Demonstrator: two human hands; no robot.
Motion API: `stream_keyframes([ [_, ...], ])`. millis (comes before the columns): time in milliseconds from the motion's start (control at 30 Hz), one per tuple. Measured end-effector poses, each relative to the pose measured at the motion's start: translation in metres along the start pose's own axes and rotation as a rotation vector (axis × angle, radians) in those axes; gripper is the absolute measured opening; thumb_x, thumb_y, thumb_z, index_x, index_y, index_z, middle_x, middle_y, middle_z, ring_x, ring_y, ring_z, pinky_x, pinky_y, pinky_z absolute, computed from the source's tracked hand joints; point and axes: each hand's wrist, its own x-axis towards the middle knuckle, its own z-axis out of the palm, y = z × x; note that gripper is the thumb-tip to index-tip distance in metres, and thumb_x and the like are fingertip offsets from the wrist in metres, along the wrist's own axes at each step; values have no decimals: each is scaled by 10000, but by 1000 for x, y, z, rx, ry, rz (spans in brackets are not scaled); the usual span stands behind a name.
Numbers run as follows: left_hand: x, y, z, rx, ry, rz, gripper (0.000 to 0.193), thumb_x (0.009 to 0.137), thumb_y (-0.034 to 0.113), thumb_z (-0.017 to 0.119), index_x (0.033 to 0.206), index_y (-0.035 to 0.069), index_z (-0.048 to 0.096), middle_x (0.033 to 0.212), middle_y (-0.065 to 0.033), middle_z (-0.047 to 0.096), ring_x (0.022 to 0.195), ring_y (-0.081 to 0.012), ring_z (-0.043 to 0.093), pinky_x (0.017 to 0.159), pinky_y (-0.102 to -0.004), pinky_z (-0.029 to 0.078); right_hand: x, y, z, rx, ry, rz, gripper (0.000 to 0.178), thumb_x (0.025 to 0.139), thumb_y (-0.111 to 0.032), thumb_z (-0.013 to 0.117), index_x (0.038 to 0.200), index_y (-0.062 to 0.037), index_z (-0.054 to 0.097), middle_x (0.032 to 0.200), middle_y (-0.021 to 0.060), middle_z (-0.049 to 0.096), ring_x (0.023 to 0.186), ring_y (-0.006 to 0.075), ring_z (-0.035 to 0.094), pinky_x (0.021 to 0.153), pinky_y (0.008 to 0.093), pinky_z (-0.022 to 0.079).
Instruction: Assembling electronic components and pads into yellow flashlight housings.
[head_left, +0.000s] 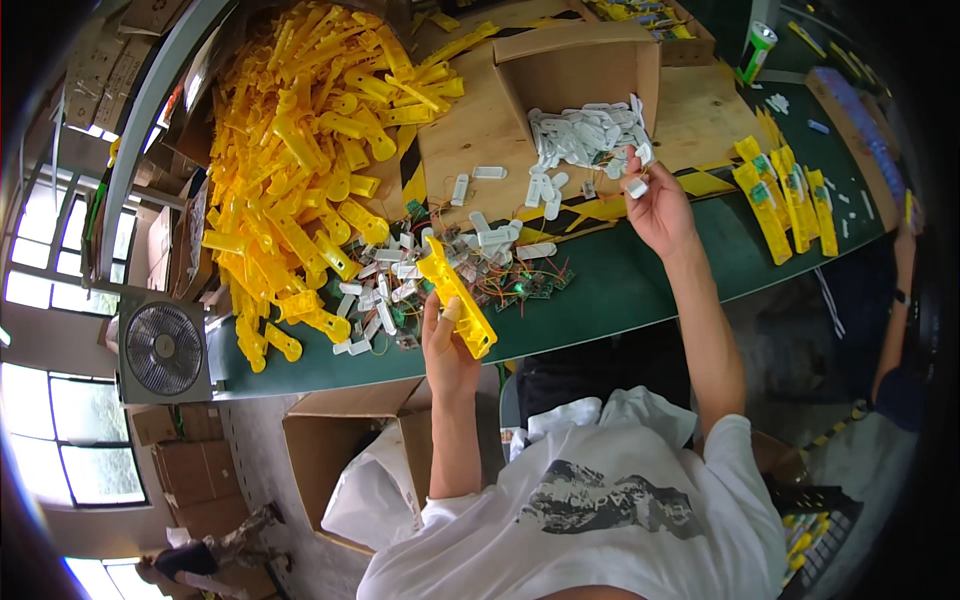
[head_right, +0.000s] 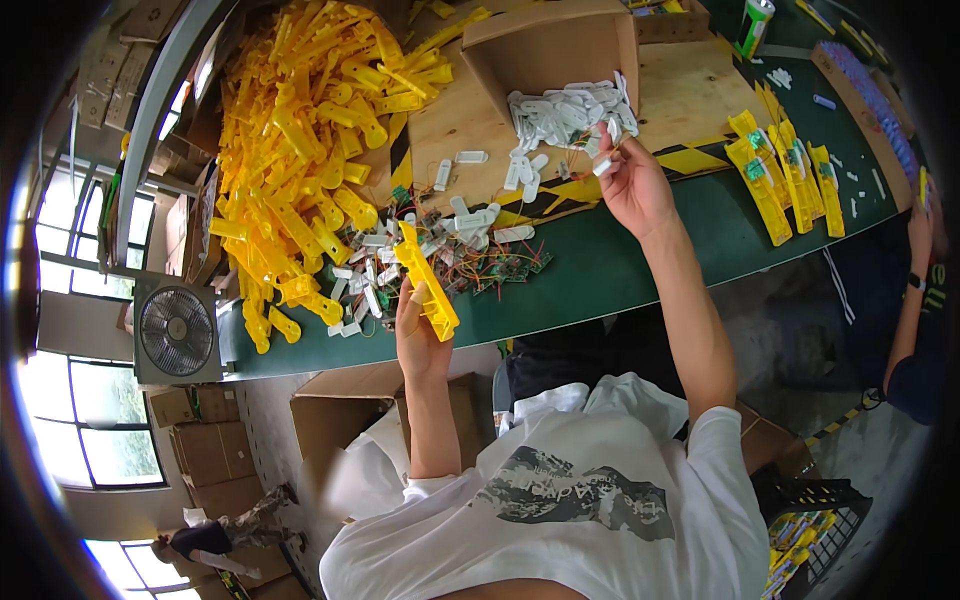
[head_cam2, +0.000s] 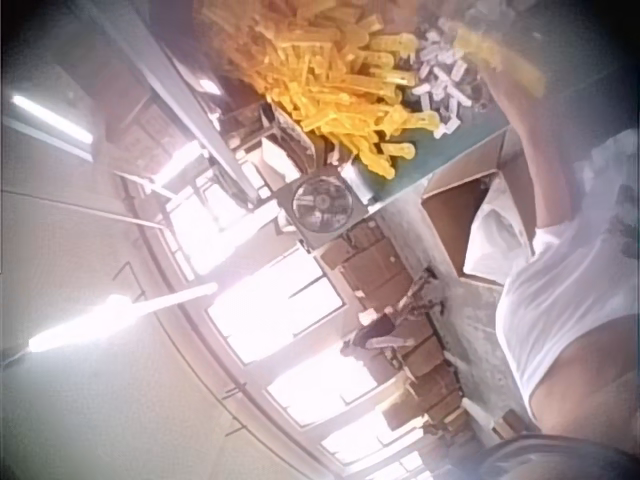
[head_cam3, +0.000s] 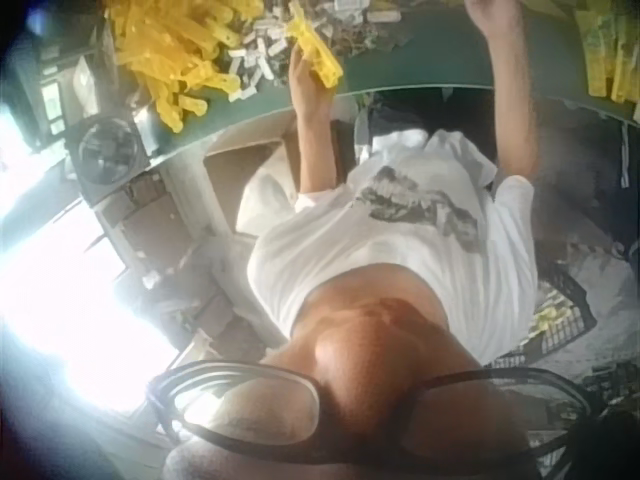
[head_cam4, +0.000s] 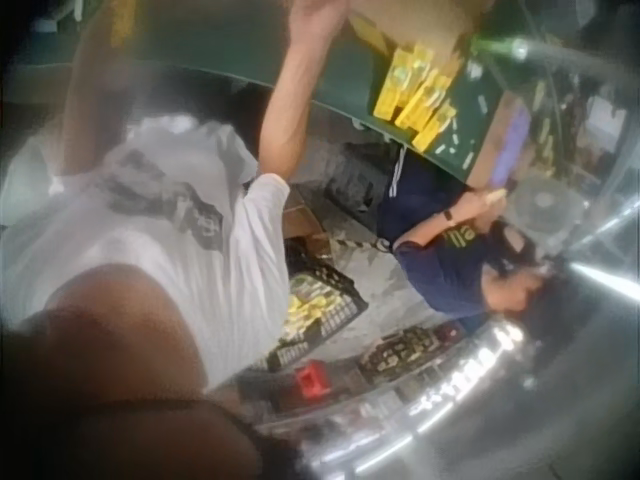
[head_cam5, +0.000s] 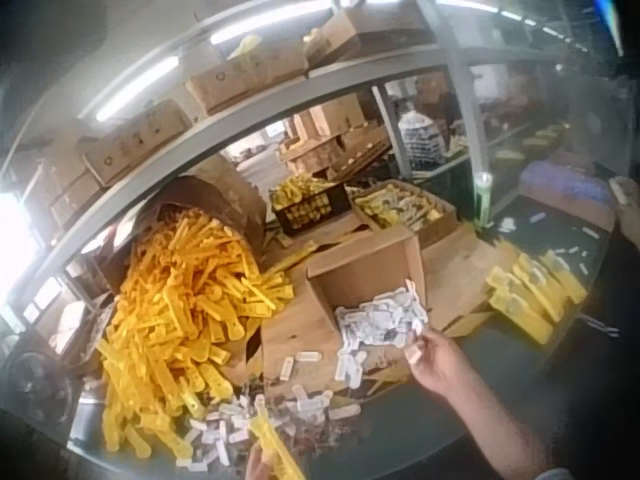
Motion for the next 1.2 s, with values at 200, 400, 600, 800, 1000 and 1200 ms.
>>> stream_keyframes([
  [200, 0, -36, 13, -131, -146, -86, 295, 982, 188, 537, 1248, 62, 524, 1034, -78, 608, 884, -178, 592, 807, -326, 501, -19, 32, -9, -487, -74, 201, 326, 988, -146, 571, 1265, 23, 547, 1083, 79, 661, 836, 103, 640, 734, 221, 547],
  [400, -4, -49, 71, -55, -133, -63, 384, 1018, 257, 494, 1322, 22, 489, 1257, -126, 593, 1072, -222, 622, 874, -354, 519, -37, 56, 3, -891, -86, 147, 291, 924, -103, 662, 1194, -3, 621, 936, 14, 656, 782, 59, 592, 668, 199, 469],
  [600, 15, -59, 80, 142, -267, 56, 369, 1014, 260, 532, 1287, 10, 536, 1111, -118, 672, 954, -189, 648, 842, -325, 512, -51, 75, 5, -1112, 55, -101, 234, 904, -141, 711, 1085, 7, 705, 896, 18, 700, 745, 44, 592, 652, 194, 477],
  [800, 40, -49, 83, 316, -224, 91, 319, 991, 259, 606, 1147, -18, 640, 1029, -82, 689, 882, -95, 624, 759, -252, 495, -65, 62, 0, -1169, 91, 2, 275, 935, -199, 677, 1109, 12, 701, 871, 27, 693, 714, 55, 599, 651, 195, 485],
  [1000, 78, -4, 101, 175, -89, 486, 323, 1002, 245, 596, 1165, -31, 630, 988, -87, 700, 848, -99, 621, 737, -244, 463, -83, 46, 0, -1101, 175, -145, 346, 929, -230, 670, 1139, 46, 683, 952, 76, 722, 674, 79, 623, 628, 208, 490],
  [1200, 66, 21, 105, 316, -246, 417, 311, 999, 243, 601, 1159, -23, 633, 938, -76, 697, 817, -92, 607, 732, -236, 455, -95, 17, 52, -2327, 249, -137, 329, 893, -230, 694, 1001, 80, 692, 1029, 192, 725, 729, 161, 711, 591, 276, 529],
])
